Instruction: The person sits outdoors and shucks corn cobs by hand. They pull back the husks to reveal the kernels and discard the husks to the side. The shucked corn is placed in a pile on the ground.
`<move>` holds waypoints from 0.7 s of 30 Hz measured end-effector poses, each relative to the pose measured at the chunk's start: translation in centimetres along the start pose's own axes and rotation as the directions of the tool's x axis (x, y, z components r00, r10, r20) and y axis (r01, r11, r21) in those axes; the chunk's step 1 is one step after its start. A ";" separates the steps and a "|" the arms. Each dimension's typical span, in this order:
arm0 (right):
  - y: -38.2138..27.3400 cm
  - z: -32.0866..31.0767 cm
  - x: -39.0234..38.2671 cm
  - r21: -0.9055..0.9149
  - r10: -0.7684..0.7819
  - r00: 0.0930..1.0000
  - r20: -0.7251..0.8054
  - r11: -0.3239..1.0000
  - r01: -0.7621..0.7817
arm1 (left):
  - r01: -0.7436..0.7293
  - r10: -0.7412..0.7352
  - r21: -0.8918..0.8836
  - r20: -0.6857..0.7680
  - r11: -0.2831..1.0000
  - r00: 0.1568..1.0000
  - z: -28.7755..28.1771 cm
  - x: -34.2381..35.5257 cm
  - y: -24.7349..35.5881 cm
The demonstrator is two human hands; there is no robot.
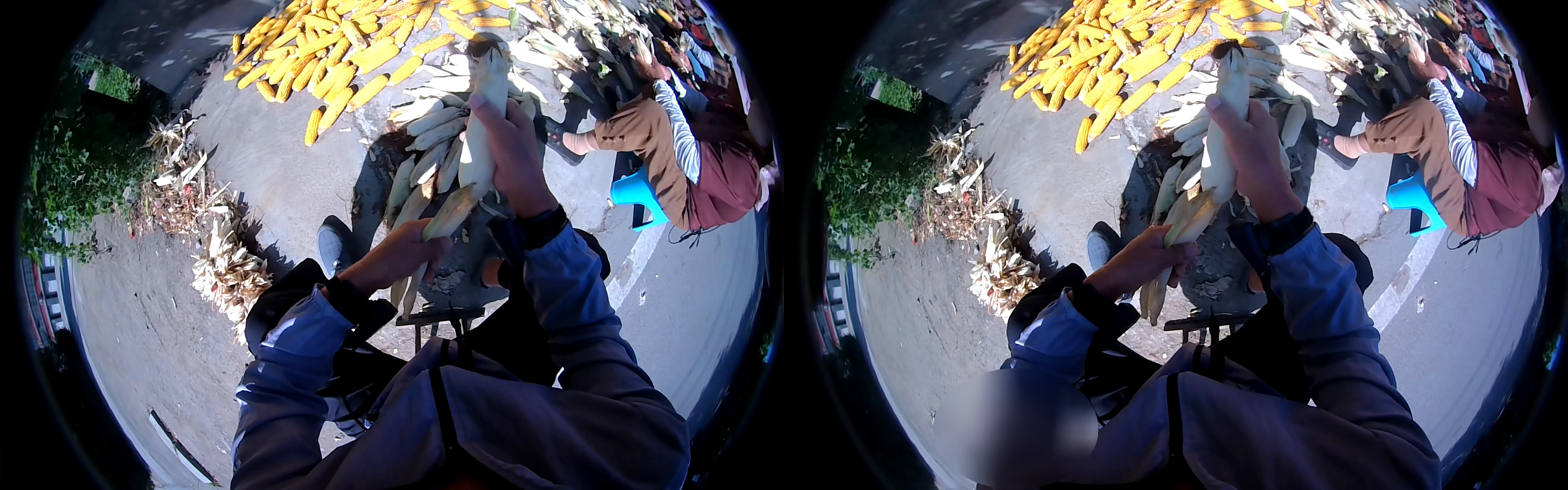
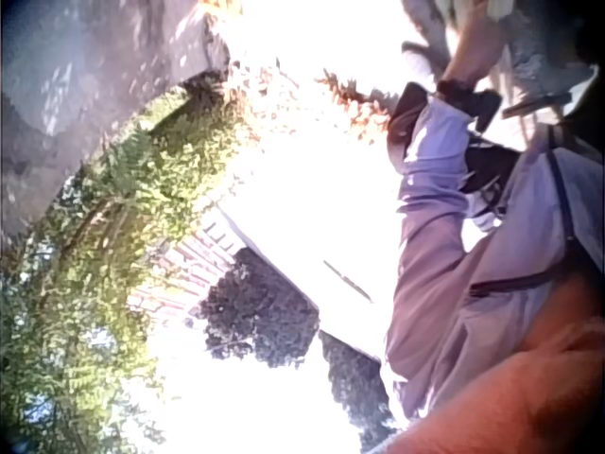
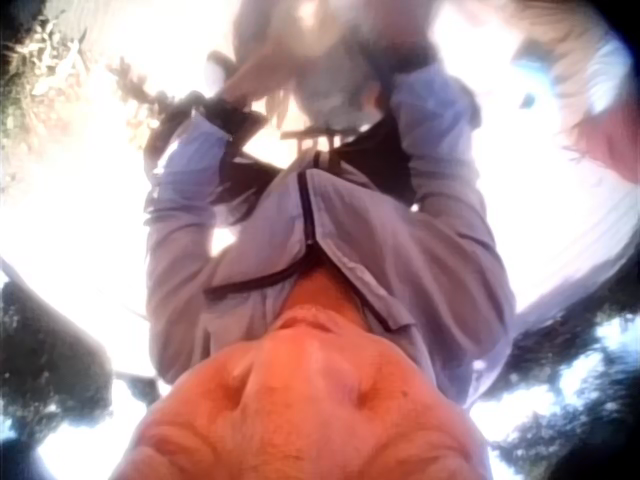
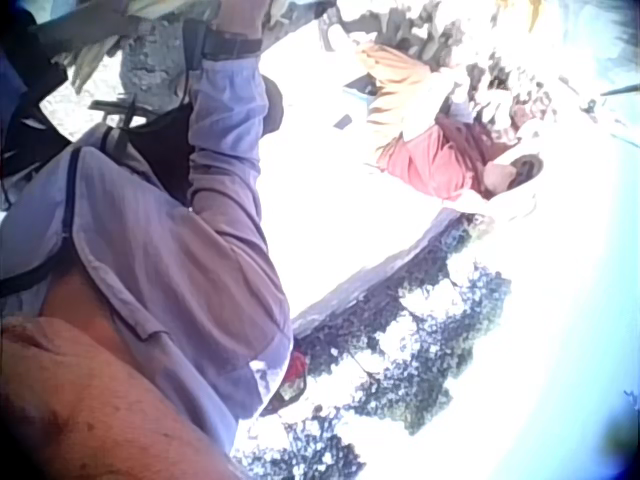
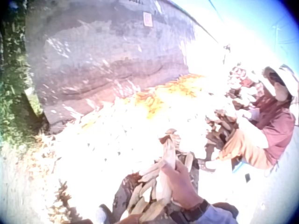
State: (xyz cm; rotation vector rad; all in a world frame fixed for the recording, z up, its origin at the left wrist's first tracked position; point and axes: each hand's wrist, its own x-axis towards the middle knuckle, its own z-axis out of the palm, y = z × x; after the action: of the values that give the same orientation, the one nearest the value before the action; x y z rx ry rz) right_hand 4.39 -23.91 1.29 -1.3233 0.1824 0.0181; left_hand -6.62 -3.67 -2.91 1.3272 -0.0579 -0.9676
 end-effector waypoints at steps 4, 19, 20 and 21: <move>-0.1 -0.6 0.1 0.037 0.006 0.994 0.107 0.999 -0.010 | 0.091 -0.089 0.039 -0.057 0.995 0.994 -0.3 0.0 0.6; 0.8 -0.2 -0.9 -0.324 0.203 0.929 0.309 0.941 -0.098 | 0.035 -0.034 0.001 -0.147 0.999 0.989 0.6 -0.6 0.6; 0.7 -0.3 -1.0 -0.328 0.237 0.919 0.316 0.936 -0.129 | 0.020 -0.016 0.021 -0.153 1.000 0.988 0.5 -0.7 0.4; 0.4 -0.2 -0.9 -0.333 0.268 0.907 0.324 0.930 -0.155 | 0.000 0.006 0.043 -0.161 0.999 0.987 0.5 -0.6 0.5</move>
State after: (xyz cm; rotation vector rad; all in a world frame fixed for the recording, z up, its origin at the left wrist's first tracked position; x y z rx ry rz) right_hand 3.43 -23.96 0.95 -1.5726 0.0047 0.4956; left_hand -7.01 -3.66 -2.07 1.4400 0.0431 -0.8578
